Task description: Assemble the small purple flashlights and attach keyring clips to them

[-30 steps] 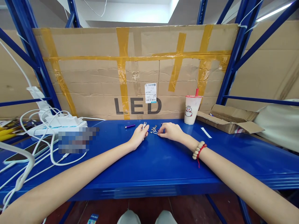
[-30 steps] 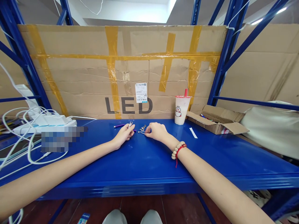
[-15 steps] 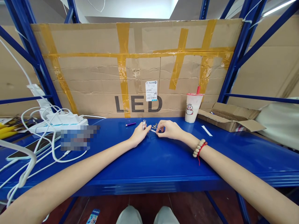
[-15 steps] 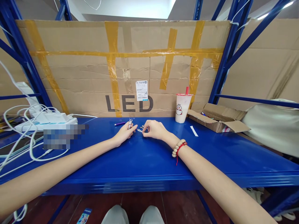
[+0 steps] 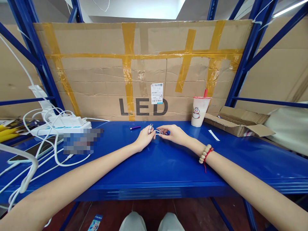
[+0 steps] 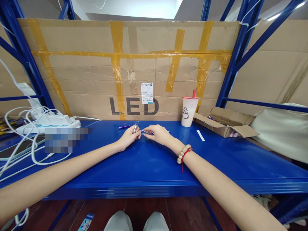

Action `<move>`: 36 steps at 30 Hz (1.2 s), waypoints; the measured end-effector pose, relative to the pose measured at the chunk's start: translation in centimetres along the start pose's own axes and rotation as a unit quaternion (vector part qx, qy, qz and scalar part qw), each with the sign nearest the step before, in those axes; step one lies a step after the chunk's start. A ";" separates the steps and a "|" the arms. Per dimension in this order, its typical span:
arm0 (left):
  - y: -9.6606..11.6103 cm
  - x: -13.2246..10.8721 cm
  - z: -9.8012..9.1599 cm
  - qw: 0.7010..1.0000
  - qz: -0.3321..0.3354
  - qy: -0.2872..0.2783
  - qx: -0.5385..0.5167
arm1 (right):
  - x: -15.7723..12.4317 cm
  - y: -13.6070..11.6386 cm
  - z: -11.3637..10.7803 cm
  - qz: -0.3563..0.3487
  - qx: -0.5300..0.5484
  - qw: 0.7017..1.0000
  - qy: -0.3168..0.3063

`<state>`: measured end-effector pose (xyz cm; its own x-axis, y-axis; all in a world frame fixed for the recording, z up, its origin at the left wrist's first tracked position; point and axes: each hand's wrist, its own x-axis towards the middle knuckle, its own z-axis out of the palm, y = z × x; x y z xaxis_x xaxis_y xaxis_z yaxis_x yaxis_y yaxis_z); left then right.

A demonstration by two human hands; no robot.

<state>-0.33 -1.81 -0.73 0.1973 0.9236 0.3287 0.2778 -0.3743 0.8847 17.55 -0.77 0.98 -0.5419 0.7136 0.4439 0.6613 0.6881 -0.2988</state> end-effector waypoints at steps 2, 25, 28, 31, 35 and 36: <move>0.2 -0.1 0.0 1.000 -0.003 -0.004 -0.015 | 0.0 -0.2 0.0 -0.029 -0.024 0.999 -0.019; -0.5 0.0 0.0 0.995 0.081 -0.050 -0.010 | 0.3 -0.4 0.5 -0.059 0.040 0.997 0.005; -0.6 0.0 0.1 0.996 0.055 -0.053 -0.049 | 0.4 -0.1 0.4 -0.060 0.016 0.998 0.032; -0.4 -0.1 0.2 0.995 0.059 -0.072 -0.032 | 0.4 0.2 0.0 -0.045 -0.016 0.996 0.080; 0.0 -0.4 0.2 0.991 0.081 -0.098 0.045 | 0.4 -0.3 -0.1 -0.041 -0.009 0.989 0.142; 0.1 -0.4 0.2 0.990 0.084 -0.101 0.061 | 0.4 -0.5 0.0 -0.045 -0.001 0.987 0.153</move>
<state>-0.16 -2.27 -0.81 0.4307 0.8168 0.3838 0.3334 -0.5392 0.7734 17.02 -0.87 1.32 -0.4169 0.5770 0.7023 0.6196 0.7457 -0.2449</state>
